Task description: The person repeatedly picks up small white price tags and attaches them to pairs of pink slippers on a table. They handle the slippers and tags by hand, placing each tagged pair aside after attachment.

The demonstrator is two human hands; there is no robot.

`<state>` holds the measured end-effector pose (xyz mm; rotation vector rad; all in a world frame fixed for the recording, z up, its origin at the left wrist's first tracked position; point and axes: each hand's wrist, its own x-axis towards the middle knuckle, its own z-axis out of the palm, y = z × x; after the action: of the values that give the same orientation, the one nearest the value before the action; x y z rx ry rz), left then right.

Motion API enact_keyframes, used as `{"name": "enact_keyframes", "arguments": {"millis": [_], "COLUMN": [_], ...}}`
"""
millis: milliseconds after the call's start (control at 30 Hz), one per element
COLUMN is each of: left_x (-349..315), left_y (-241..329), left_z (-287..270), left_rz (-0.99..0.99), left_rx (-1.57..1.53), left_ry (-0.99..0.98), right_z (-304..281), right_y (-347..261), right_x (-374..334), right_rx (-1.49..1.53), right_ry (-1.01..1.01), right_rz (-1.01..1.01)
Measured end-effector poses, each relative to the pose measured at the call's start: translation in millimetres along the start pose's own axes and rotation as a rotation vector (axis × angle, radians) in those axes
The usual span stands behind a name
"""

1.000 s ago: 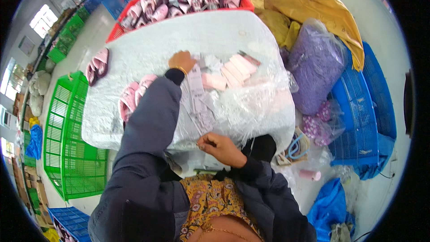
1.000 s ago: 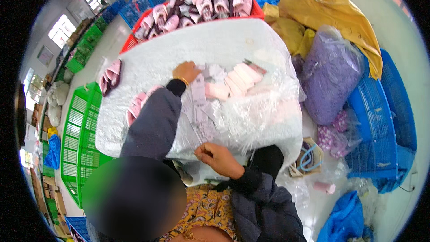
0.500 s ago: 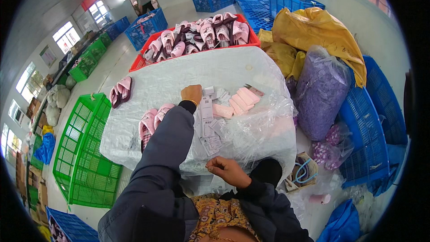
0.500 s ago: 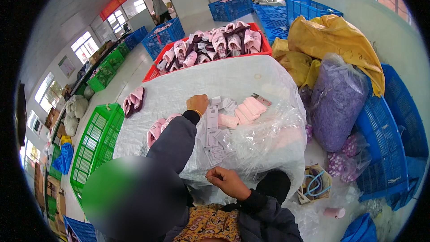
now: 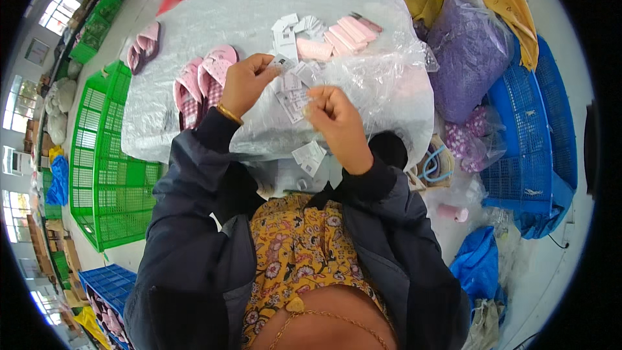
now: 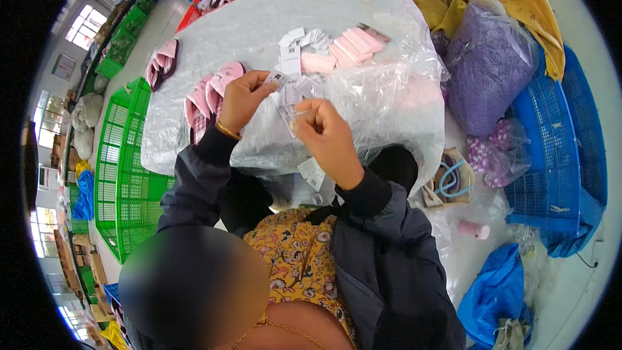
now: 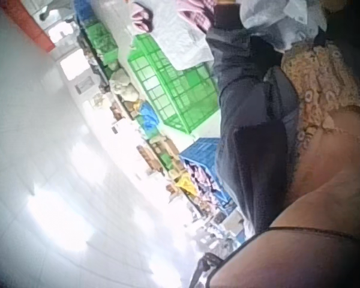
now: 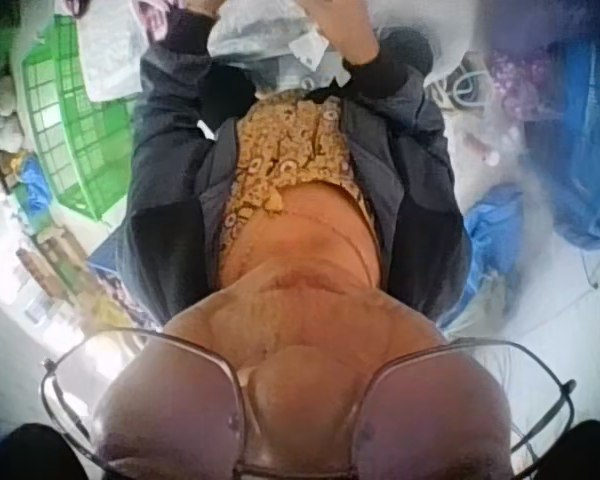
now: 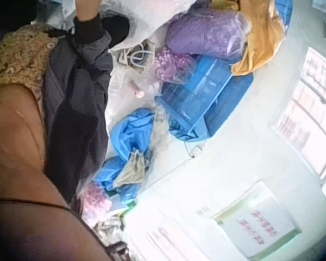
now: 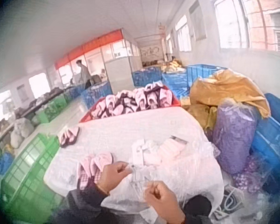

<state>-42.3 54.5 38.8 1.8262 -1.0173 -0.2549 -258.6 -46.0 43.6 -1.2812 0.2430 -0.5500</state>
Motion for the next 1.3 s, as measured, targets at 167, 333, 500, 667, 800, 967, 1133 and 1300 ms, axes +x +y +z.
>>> {"name": "enact_keyframes", "arguments": {"millis": [167,333,500,667,800,967,1133,1300], "left_x": [-44.5,-56.8,-60.5,-66.5,-70.5,-72.1,-65.2,-77.1], "left_y": [38.1,43.8,38.9,42.2,42.9,46.0,27.1,12.0], "left_z": [-0.8,-4.1,-6.4,-7.3,-8.6,-21.9,-42.5,-46.3], "left_rz": [-0.1,0.008,0.07,0.035,0.086,-0.022,-0.264,-0.058], "left_rx": [-0.018,0.006,0.012,-0.006,0.071,-0.11,-0.325,-0.175], "left_ry": [-0.072,-0.048,-0.049,-0.058,-0.066,-0.244,-0.505,-0.421], "right_z": [15.9,26.5,32.1,32.9,34.6,33.5,34.7,41.5], "right_y": [3.9,9.3,10.9,14.4,13.7,16.6,19.0,17.2], "right_x": [17.1,21.0,20.5,18.9,17.6,15.3,7.9,-3.0], "right_rx": [-0.043,-0.138,-0.193,-0.217,-0.203,-0.104,-0.024,-0.392], "right_ry": [0.051,0.054,0.059,0.052,0.041,-0.014,-0.154,-0.123], "right_rz": [0.028,0.048,0.046,0.05,0.065,0.131,0.228,0.107]}}
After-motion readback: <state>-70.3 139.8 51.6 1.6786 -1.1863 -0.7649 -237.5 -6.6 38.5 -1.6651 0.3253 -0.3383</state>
